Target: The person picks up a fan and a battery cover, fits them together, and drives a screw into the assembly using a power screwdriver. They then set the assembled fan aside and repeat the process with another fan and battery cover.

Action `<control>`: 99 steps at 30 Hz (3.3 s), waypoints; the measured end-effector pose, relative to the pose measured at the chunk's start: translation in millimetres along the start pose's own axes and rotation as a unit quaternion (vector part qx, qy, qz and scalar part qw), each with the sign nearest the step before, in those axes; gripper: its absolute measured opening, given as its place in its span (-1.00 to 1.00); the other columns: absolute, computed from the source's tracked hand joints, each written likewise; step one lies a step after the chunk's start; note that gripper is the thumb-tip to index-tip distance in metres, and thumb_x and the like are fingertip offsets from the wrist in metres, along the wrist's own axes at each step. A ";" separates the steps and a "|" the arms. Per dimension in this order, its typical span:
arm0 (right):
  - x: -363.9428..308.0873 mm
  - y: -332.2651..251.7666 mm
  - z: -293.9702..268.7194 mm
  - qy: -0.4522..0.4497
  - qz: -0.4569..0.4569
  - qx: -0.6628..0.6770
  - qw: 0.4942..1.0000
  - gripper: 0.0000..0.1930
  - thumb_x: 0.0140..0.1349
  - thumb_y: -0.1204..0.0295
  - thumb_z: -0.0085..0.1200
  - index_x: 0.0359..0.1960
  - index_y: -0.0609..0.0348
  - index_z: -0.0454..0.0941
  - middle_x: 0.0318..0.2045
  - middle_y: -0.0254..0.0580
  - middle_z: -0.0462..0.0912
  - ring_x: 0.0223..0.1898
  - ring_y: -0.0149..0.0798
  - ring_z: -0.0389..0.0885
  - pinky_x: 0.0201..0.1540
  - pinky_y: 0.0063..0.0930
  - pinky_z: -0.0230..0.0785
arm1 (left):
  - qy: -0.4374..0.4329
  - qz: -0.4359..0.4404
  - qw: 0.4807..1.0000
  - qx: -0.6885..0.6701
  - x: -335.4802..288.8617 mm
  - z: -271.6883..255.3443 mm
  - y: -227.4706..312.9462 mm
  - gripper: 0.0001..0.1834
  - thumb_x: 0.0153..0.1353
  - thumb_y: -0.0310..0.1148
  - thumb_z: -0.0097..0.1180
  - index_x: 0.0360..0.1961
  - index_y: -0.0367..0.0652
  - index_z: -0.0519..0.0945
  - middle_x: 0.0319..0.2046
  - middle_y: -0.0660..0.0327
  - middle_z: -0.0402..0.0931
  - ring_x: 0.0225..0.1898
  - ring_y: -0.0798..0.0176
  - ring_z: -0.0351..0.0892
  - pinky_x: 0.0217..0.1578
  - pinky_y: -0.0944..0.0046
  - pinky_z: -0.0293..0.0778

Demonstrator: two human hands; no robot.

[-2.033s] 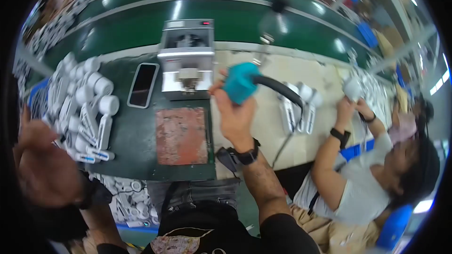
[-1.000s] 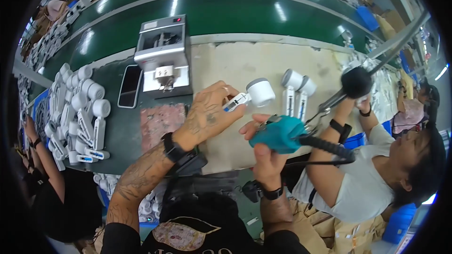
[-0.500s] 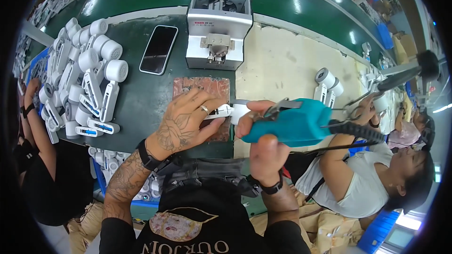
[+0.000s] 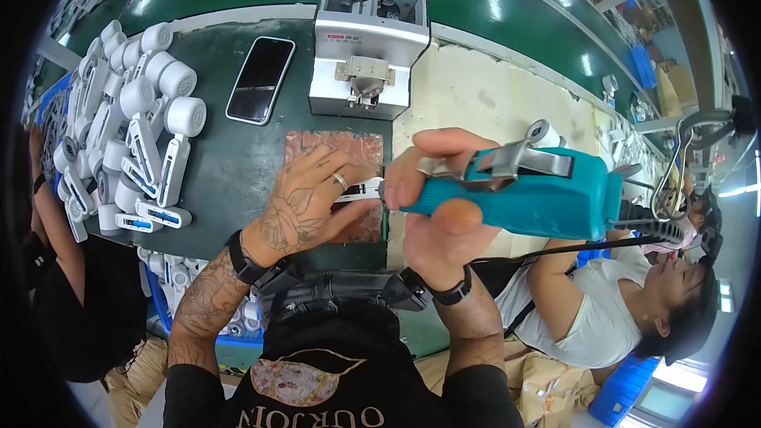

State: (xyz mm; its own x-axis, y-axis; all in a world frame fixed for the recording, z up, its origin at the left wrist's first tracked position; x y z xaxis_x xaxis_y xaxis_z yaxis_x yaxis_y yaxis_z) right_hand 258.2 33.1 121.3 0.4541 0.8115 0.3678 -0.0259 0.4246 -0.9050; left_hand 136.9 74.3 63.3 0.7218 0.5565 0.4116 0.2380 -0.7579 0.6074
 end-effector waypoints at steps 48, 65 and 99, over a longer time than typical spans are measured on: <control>61.9 3.1 17.8 0.004 -0.061 -0.037 0.997 -0.28 0.29 -0.27 -0.03 -0.08 0.31 0.48 -0.59 -0.28 0.43 -0.58 -0.34 0.42 -0.50 -0.45 0.30 | -0.045 -0.039 0.998 -0.037 13.5 -0.3 -17.1 -0.63 0.10 -0.19 0.30 -0.12 -0.17 0.65 -0.13 0.12 0.57 -0.07 0.00 0.46 -0.01 0.03 0.42; 61.1 41.7 35.9 -0.044 0.008 -0.097 0.994 -0.52 0.37 0.00 0.09 -0.20 0.30 0.47 -0.60 -0.27 0.48 -0.58 -0.38 0.46 -0.50 -0.49 0.32 | 0.008 -0.018 1.000 0.000 -2.3 -3.5 -23.1 -0.53 0.13 -0.18 0.29 0.05 -0.09 0.59 -0.03 0.17 0.54 0.00 0.02 0.47 0.09 0.02 0.34; 76.2 32.4 25.5 -0.015 -0.033 -0.033 0.999 -0.50 0.40 0.01 0.04 -0.15 0.33 0.45 -0.57 -0.24 0.45 -0.56 -0.34 0.44 -0.47 -0.44 0.33 | -0.002 -0.016 1.000 0.004 2.9 -6.8 -17.3 -0.56 0.15 -0.16 0.28 0.03 -0.08 0.58 -0.02 0.20 0.52 -0.01 0.04 0.46 0.06 0.06 0.36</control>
State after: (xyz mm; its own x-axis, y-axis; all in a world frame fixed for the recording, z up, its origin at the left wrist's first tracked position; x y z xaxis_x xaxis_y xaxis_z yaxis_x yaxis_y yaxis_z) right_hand 269.2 118.9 125.5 0.4255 0.7949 0.4326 0.0631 0.4508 -0.8904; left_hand 130.5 91.4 58.7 0.7159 0.5788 0.3905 0.2653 -0.7428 0.6147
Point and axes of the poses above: each hand's wrist, its own x-axis towards the middle knuckle, its own z-axis out of the palm, y = z × x, the point moved 10 cm from there along x, towards the middle knuckle
